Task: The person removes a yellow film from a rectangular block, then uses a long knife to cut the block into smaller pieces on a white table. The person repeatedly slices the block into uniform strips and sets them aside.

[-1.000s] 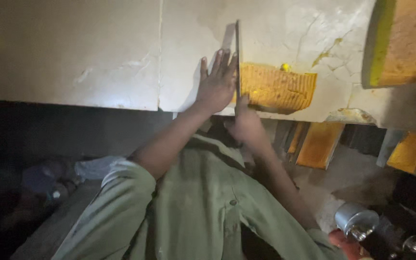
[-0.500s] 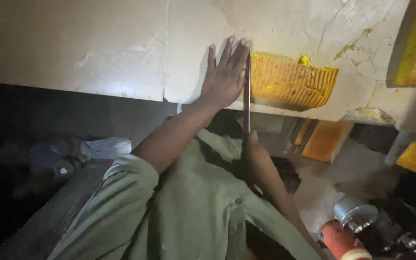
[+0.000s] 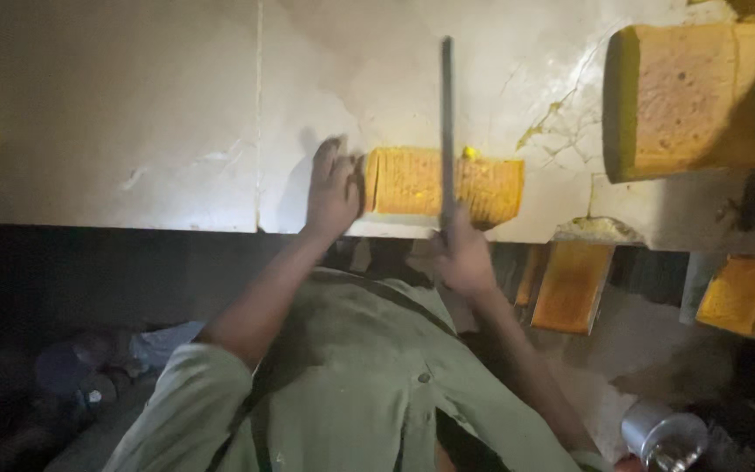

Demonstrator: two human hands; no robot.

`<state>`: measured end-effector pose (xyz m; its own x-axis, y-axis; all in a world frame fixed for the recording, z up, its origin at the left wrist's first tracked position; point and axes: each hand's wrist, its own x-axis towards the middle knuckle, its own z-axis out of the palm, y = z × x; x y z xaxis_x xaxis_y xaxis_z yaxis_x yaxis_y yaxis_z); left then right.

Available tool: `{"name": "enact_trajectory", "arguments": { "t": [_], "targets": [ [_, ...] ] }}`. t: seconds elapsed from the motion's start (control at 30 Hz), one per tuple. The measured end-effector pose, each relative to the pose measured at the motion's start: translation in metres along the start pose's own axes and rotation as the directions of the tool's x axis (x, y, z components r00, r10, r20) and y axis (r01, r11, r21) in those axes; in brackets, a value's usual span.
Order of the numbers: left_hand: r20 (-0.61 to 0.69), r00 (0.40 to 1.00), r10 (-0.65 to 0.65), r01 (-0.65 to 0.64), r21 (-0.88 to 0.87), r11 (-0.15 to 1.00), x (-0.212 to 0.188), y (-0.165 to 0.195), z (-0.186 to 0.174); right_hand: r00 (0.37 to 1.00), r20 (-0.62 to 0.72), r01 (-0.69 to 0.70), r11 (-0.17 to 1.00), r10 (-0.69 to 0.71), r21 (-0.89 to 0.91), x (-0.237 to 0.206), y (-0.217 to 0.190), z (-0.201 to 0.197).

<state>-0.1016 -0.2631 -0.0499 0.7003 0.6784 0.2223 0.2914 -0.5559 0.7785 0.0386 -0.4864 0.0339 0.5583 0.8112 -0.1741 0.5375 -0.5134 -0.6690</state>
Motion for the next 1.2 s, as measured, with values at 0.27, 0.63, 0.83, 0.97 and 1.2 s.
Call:
{"name": "enact_trajectory", "arguments": {
  "t": [0.27,0.63,0.83,0.97,1.2],
  "targets": [
    [0.249,0.968,0.029,-0.109,0.313,0.944,-0.05,0.02,-0.006,0.962,-0.16,-0.242,0.964,0.223,-0.11,-0.03,0.128,-0.078],
    [0.189,0.981,0.037,-0.063,0.136,0.989,-0.003,-0.017,-0.049,0.953,-0.064,-0.299,0.896,0.295,-0.328,0.099,0.075,-0.033],
    [-0.016,0.993,-0.117,0.115,0.367,0.923,0.059,-0.114,-0.147,0.944,-0.019,-0.309,0.905,0.329,0.294,0.167,-0.032,0.043],
    [-0.232,0.929,-0.29,0.362,0.392,0.846,0.09,-0.169,-0.196,0.959,0.01,-0.259,0.865,0.282,0.429,0.233,-0.116,0.118],
    [-0.057,0.893,-0.447,0.432,0.392,0.813,0.131,-0.195,-0.225,0.98,0.189,-0.161,0.798,0.06,0.581,0.366,-0.221,0.21]
  ]
}}
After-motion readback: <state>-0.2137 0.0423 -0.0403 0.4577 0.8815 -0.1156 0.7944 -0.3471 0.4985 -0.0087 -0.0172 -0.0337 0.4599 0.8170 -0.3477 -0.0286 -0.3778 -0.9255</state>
